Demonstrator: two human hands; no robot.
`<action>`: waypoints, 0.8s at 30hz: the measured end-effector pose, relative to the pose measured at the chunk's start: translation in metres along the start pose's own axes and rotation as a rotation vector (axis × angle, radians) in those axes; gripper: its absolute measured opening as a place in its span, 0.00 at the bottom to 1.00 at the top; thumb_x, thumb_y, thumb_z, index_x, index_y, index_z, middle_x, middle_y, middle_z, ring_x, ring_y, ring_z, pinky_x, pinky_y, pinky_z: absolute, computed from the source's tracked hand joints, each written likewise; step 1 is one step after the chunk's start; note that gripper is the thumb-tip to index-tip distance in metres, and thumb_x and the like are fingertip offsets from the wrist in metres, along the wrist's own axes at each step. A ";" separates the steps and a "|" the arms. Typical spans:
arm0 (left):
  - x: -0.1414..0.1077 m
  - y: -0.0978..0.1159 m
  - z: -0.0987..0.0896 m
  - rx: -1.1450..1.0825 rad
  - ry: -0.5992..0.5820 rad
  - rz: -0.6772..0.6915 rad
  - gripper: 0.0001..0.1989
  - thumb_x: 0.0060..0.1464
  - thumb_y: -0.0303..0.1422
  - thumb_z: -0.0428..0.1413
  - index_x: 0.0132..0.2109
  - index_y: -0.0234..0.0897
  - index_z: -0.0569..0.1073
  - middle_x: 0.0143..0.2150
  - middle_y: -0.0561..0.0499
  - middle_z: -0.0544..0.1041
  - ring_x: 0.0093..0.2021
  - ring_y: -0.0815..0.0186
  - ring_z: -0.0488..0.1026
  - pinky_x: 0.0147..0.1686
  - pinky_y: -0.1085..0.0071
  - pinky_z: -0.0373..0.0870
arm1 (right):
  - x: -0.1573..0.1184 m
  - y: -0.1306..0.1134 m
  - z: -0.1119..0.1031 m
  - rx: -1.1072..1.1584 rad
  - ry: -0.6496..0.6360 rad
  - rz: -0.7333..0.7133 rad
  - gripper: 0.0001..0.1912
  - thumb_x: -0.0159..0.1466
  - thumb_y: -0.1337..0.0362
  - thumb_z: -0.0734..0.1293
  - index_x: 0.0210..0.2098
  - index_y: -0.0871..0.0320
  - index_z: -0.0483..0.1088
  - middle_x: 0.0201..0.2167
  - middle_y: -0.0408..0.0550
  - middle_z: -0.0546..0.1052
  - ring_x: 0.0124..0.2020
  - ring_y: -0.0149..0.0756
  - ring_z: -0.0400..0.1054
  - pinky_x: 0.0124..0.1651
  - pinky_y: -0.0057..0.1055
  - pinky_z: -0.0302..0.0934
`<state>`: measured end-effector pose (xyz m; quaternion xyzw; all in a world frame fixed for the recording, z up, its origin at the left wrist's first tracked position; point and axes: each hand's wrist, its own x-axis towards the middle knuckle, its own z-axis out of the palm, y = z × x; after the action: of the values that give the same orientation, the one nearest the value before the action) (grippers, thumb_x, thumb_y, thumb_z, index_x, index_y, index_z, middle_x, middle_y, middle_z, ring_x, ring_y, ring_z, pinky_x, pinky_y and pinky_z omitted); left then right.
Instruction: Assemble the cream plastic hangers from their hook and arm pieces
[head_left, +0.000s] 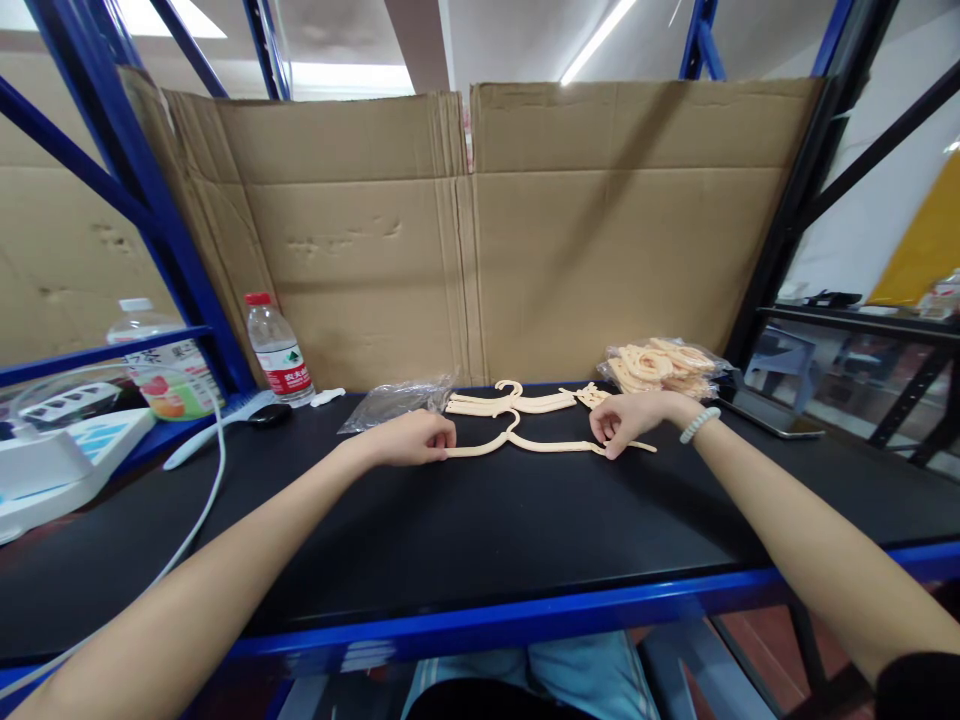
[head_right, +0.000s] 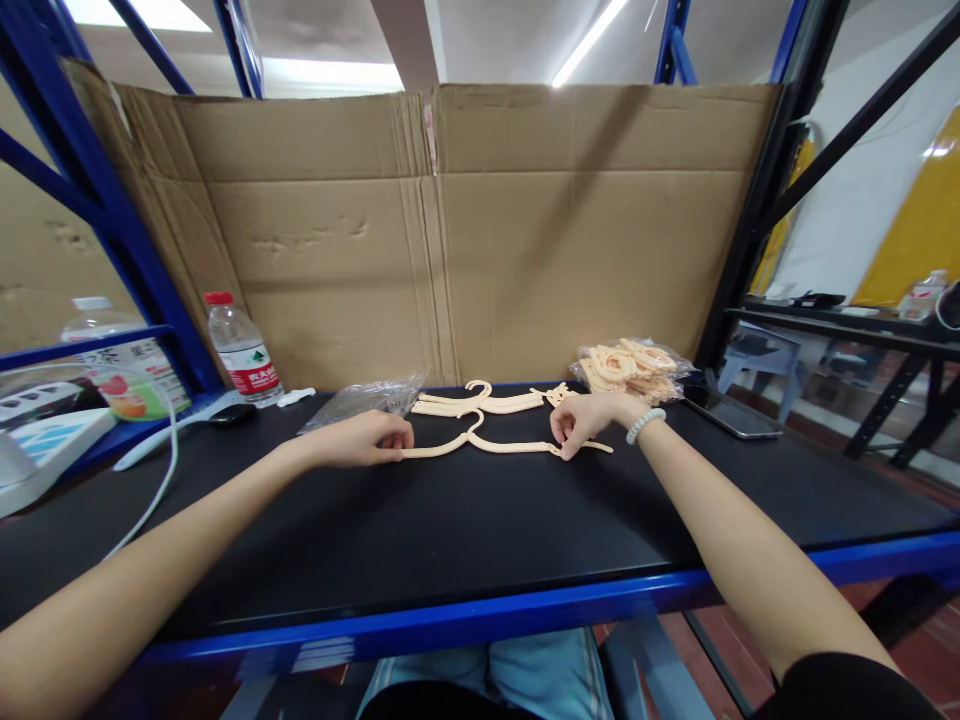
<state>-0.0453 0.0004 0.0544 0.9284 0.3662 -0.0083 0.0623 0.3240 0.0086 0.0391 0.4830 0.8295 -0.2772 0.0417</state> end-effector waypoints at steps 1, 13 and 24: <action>0.000 0.000 0.000 0.004 -0.002 -0.003 0.07 0.50 0.27 0.52 0.35 0.36 0.74 0.31 0.51 0.76 0.32 0.67 0.72 0.31 0.74 0.64 | 0.000 0.000 0.000 -0.014 0.010 0.004 0.21 0.44 0.51 0.73 0.30 0.62 0.71 0.26 0.44 0.70 0.28 0.32 0.63 0.30 0.27 0.56; 0.000 -0.003 0.001 0.052 0.058 -0.012 0.06 0.52 0.30 0.51 0.32 0.37 0.73 0.31 0.51 0.75 0.30 0.66 0.71 0.29 0.73 0.62 | 0.003 0.002 0.001 0.001 0.069 0.002 0.17 0.46 0.54 0.72 0.29 0.60 0.69 0.24 0.43 0.69 0.27 0.32 0.63 0.29 0.27 0.56; 0.003 -0.011 0.000 0.085 0.372 -0.014 0.09 0.54 0.32 0.50 0.40 0.36 0.71 0.36 0.48 0.76 0.35 0.63 0.72 0.36 0.69 0.66 | -0.009 -0.006 -0.009 -0.016 0.559 -0.050 0.17 0.57 0.52 0.64 0.34 0.60 0.71 0.29 0.50 0.74 0.31 0.35 0.66 0.32 0.29 0.59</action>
<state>-0.0502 0.0102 0.0526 0.9132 0.3771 0.1475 -0.0457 0.3259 0.0036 0.0524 0.5199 0.8226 -0.1275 -0.1917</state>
